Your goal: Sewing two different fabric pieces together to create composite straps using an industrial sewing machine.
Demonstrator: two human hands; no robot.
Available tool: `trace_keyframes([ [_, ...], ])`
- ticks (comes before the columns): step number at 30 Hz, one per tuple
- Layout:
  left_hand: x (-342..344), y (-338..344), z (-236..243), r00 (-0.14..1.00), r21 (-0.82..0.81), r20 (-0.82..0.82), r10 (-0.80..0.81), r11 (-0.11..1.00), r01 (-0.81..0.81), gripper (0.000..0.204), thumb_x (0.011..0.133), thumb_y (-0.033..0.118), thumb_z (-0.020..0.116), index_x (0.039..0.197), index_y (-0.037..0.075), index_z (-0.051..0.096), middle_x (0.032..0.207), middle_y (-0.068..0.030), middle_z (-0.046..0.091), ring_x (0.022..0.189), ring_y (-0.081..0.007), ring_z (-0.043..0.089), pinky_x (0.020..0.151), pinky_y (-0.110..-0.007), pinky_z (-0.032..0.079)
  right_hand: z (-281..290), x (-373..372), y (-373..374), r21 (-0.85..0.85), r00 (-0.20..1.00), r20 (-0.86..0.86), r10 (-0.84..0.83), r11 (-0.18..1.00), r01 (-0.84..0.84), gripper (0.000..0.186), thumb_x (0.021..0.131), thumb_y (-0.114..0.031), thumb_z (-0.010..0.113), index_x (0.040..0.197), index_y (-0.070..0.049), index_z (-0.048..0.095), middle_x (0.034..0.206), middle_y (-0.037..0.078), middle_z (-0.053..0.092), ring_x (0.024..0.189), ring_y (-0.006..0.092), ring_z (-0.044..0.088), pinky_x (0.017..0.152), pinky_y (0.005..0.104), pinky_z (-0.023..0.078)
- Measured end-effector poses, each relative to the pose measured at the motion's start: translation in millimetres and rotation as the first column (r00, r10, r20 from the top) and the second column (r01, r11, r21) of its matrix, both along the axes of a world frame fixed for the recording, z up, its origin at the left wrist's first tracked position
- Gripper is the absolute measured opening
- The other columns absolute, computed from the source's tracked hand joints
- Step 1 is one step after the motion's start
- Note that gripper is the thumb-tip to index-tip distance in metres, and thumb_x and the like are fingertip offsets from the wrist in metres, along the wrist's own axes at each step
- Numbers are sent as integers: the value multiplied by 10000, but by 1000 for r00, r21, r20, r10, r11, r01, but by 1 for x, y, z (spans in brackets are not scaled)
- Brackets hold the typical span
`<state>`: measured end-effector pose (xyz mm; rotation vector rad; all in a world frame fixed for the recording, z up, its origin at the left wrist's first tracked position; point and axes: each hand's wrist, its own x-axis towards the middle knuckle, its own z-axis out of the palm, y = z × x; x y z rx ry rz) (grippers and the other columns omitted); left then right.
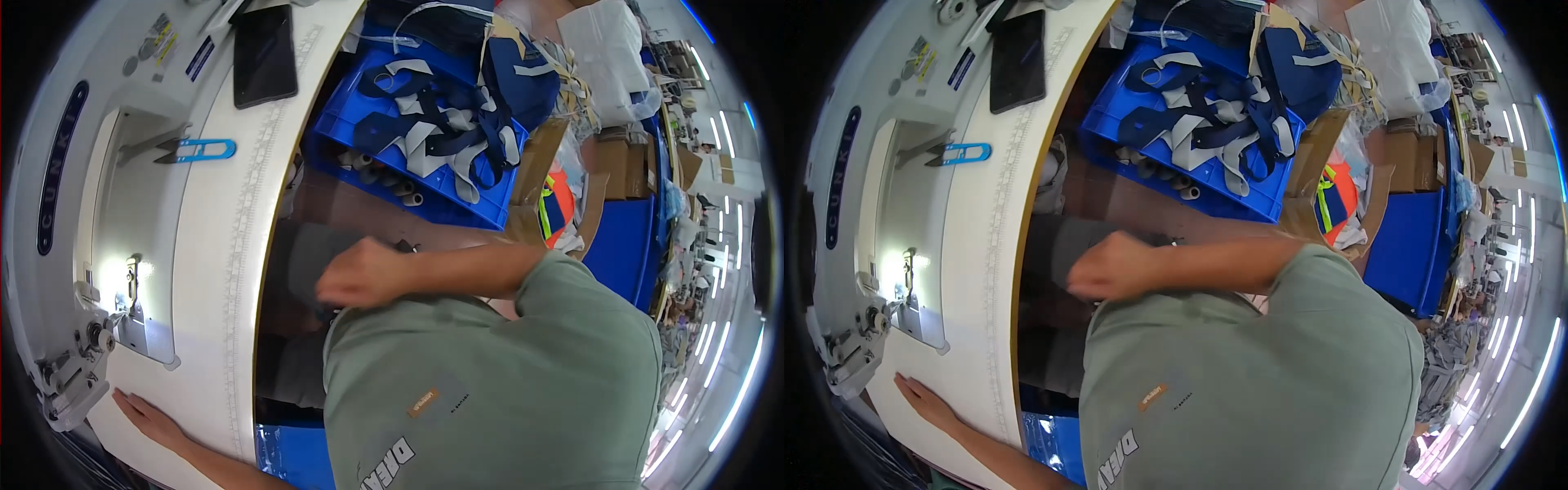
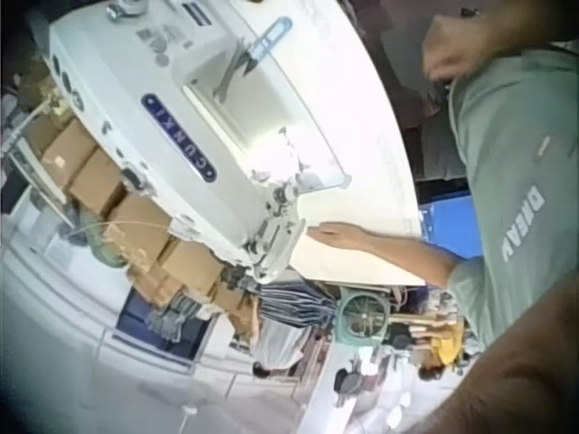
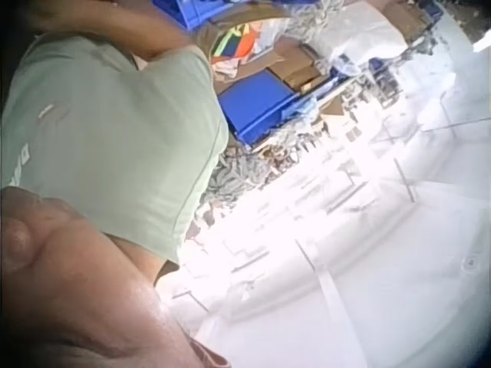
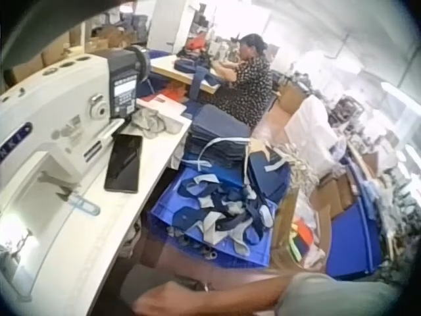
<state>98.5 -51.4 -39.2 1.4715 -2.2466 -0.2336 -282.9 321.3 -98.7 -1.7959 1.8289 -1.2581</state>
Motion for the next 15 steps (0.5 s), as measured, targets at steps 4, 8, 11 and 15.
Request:
trace_keyframes([
  [4, 20, 27, 7, 995, 22, 47, 86, 996, -87, 508, 1118, 304, 402, 1506, -16, 472, 1565, -182, 473, 1440, -310, 454, 1193, -365, 349, -82, -93, 140, 512, 830, -137, -540, 679, 526, 150, 928, -262, 675, 1008, -138, 702, 963, 112, 732, 843, 338, 712, 735, 446, 571],
  [8, 28, 32, 7, 993, 23, 59, 100, 995, -101, 499, 1117, 294, 414, 1504, -15, 475, 1548, -185, 493, 1414, -310, 485, 1179, -359, 372, -111, -209, 251, 259, 291, -441, -849, 190, 947, 267, 908, -208, 650, 1160, -124, 677, 1044, 163, 699, 1022, 377, 671, 834, 481, 545],
  [11, 35, 28, -2, 996, 39, -11, 90, 995, -90, 497, 1112, 285, 437, 1499, -24, 477, 1534, -195, 506, 1393, -306, 506, 1163, -349, 390, -103, -262, 321, 142, 244, -713, -657, 205, 968, 325, 873, -201, 654, 1187, -126, 688, 1157, 200, 675, 1139, 378, 629, 918, 474, 536],
  [15, 33, 32, 0, 995, 12, 3, 104, 994, -104, 485, 1105, 266, 459, 1481, -38, 494, 1515, -200, 526, 1371, -306, 525, 1152, -342, 400, -122, -299, 377, 462, 428, -775, -464, 44, 886, 290, 849, -220, 660, 1109, -112, 727, 1085, 190, 708, 1051, 386, 666, 926, 462, 549],
])
